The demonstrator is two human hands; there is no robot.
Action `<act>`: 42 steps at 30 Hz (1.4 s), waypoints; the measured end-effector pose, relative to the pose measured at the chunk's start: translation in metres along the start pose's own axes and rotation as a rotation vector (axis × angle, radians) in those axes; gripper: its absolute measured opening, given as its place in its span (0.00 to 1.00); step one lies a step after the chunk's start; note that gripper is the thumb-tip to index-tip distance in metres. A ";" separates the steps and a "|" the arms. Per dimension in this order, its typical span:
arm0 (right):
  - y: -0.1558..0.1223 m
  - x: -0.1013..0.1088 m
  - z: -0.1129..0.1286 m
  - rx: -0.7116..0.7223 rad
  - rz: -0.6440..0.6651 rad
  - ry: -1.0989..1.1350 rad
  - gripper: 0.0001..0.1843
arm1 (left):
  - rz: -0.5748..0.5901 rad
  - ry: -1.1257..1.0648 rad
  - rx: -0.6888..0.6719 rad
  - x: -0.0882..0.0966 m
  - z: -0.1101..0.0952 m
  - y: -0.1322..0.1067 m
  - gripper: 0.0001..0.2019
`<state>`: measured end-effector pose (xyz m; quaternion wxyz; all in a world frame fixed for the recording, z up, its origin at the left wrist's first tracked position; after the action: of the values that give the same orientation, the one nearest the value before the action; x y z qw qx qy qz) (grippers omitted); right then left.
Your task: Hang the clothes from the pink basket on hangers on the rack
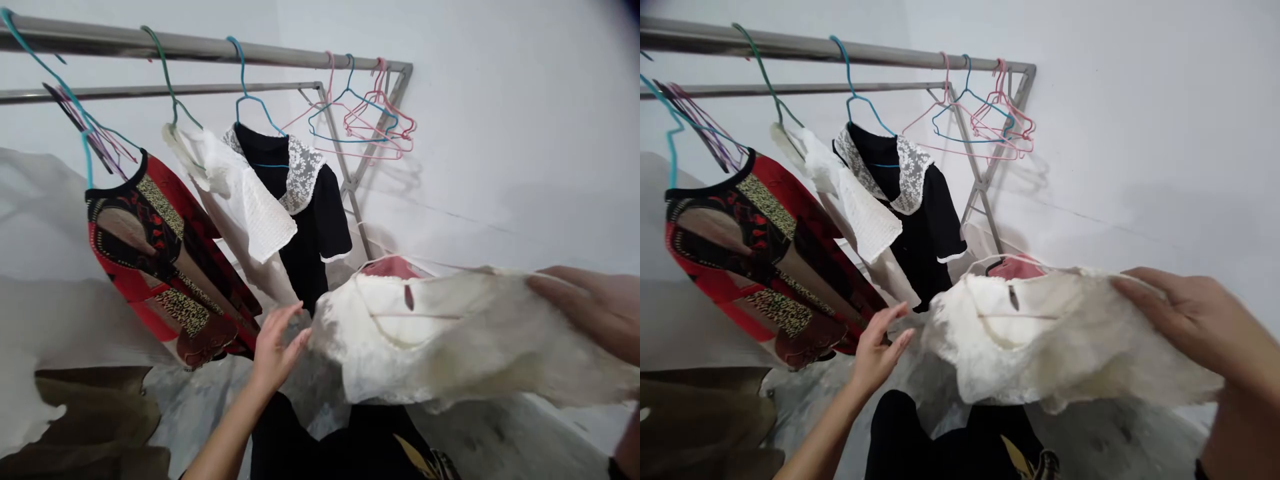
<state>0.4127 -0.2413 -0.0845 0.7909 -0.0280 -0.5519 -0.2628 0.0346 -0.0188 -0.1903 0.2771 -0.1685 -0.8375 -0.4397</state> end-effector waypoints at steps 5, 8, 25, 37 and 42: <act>0.018 0.028 0.009 -0.112 -0.349 -0.216 0.36 | 0.086 -0.087 0.122 -0.024 0.020 -0.039 0.16; 0.044 0.030 0.045 -0.020 -0.582 -0.185 0.36 | 0.096 -0.119 0.158 -0.034 0.024 -0.055 0.15; 0.285 0.017 0.244 0.215 -0.663 0.133 0.23 | 0.058 -0.165 0.289 -0.042 0.039 -0.082 0.14; 0.286 -0.040 0.208 0.271 -0.387 0.106 0.19 | 0.222 -0.187 0.420 -0.069 0.048 -0.072 0.15; 0.271 -0.109 0.115 0.322 -0.292 0.248 0.20 | 0.347 -0.197 0.474 -0.099 0.058 -0.067 0.15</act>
<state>0.4080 0.0722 -0.0700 0.8006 0.2107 -0.4835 -0.2843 0.0589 -0.0122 -0.3206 0.2971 -0.2815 -0.8983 -0.1597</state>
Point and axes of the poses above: each hand's wrist, its own y-axis towards the middle knuckle, its own x-axis out of the back of the hand, z = x × y, the point moved 6 cm from there along y, towards the middle knuckle, and after that the axes turned 6 degrees about z, right-handed, at the moved point
